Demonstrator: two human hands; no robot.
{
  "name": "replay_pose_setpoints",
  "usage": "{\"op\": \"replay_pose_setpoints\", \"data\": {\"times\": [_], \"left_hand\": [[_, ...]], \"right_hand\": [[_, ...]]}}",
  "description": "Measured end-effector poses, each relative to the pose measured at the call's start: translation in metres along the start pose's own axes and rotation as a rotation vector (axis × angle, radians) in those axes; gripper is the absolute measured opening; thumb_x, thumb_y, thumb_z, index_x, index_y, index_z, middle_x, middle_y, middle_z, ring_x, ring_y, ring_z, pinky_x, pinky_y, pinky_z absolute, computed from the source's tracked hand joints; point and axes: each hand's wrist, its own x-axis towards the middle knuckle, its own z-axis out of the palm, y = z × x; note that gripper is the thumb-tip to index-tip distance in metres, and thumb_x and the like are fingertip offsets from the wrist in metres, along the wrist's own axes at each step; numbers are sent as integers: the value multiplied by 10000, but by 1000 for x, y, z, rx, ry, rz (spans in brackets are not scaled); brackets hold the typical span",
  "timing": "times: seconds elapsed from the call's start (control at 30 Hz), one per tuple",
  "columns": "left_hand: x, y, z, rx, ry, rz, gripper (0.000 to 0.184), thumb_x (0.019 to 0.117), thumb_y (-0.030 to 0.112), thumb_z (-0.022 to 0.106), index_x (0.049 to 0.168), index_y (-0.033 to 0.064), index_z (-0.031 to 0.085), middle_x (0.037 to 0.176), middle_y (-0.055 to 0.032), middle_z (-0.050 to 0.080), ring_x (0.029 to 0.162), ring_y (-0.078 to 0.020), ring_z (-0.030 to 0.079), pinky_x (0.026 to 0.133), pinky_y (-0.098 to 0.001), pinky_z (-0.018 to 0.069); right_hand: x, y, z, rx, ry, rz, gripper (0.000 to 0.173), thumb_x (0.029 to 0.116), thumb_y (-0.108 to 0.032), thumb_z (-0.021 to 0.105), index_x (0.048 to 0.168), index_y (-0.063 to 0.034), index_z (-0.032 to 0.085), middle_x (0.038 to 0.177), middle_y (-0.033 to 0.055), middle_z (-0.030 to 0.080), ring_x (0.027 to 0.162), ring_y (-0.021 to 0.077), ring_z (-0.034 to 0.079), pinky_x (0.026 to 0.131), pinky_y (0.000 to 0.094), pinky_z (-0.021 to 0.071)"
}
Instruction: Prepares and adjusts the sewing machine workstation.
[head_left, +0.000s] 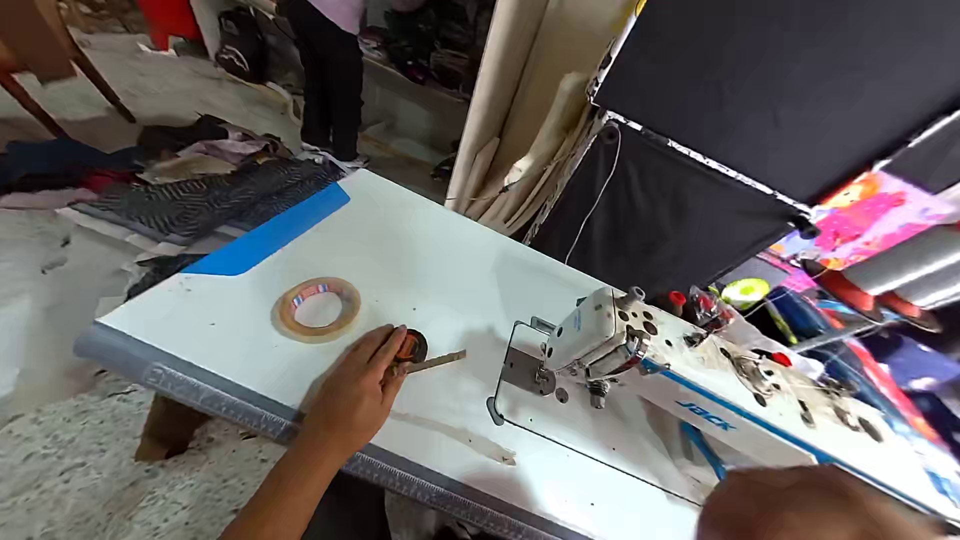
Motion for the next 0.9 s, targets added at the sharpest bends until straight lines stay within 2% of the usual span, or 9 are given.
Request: {"op": "replay_pose_setpoints", "data": {"times": [0.07,0.13,0.2,0.27,0.47,0.6,0.67,0.77,0.9], "left_hand": [[0,0,2,-3,-5,4,551,991,305,561,1520,158,518,1539,-104,512,1392,-318,522,1087,-558,478],[2,-2,2,5,-1,13,562,982,317,549,1519,154,518,1538,-108,512,1392,-332,519,1076,-574,479],[0,-3,3,1,5,21,568,982,338,539,1519,151,520,1534,-105,517,1400,-330,510,1095,-564,466],[1,-3,4,10,9,24,576,987,375,510,1519,156,520,1535,-96,517,1412,-316,499,1108,-544,460],[1,-5,2,28,-17,22,578,1012,435,451,1534,192,500,1546,-66,505,1422,-299,488,1110,-521,462],[-4,-11,-2,13,-23,31,566,1018,399,446,1542,189,489,1553,-88,497,1413,-330,497,1096,-577,458],[-7,-12,-3,-39,-40,64,564,1021,351,450,1544,144,481,1556,-157,484,1416,-394,483,1102,-630,432],[0,-5,-5,-133,-122,94,568,1030,241,487,1551,22,424,1565,-280,415,1448,-476,404,1168,-620,354],[-1,-1,-10,-55,-92,62,573,1016,268,480,1548,59,444,1559,-238,446,1422,-457,448,1115,-657,392]], "right_hand": [[39,-19,-44,-231,177,17,305,1034,-440,574,1054,-198,760,1009,-43,762,909,86,725,801,358,631],[121,-3,-73,-471,134,142,374,1062,-438,481,1183,-185,729,1106,-23,737,981,106,707,855,423,609],[189,30,-81,-310,-187,364,421,1109,-410,383,1291,-183,688,1239,0,707,1124,133,666,997,447,536],[223,66,-72,-15,-438,579,579,1116,-478,267,1251,-146,721,1161,40,740,1045,157,698,926,410,564],[234,87,-61,64,-520,710,679,1099,-549,227,1209,-113,736,1039,75,766,941,184,737,847,410,604],[243,73,-55,-207,-476,667,637,1098,-542,263,1185,-143,751,1029,78,752,929,191,714,850,464,570],[247,70,-52,-326,-443,700,627,1074,-577,361,1233,-82,711,1095,172,705,1010,303,674,909,581,516],[236,56,-59,-370,-392,778,582,1054,-536,477,1190,-6,675,1076,204,663,966,321,633,849,570,498],[254,53,-58,-596,-458,772,542,981,-538,621,1075,-14,720,995,203,691,912,351,660,794,581,519]]}}
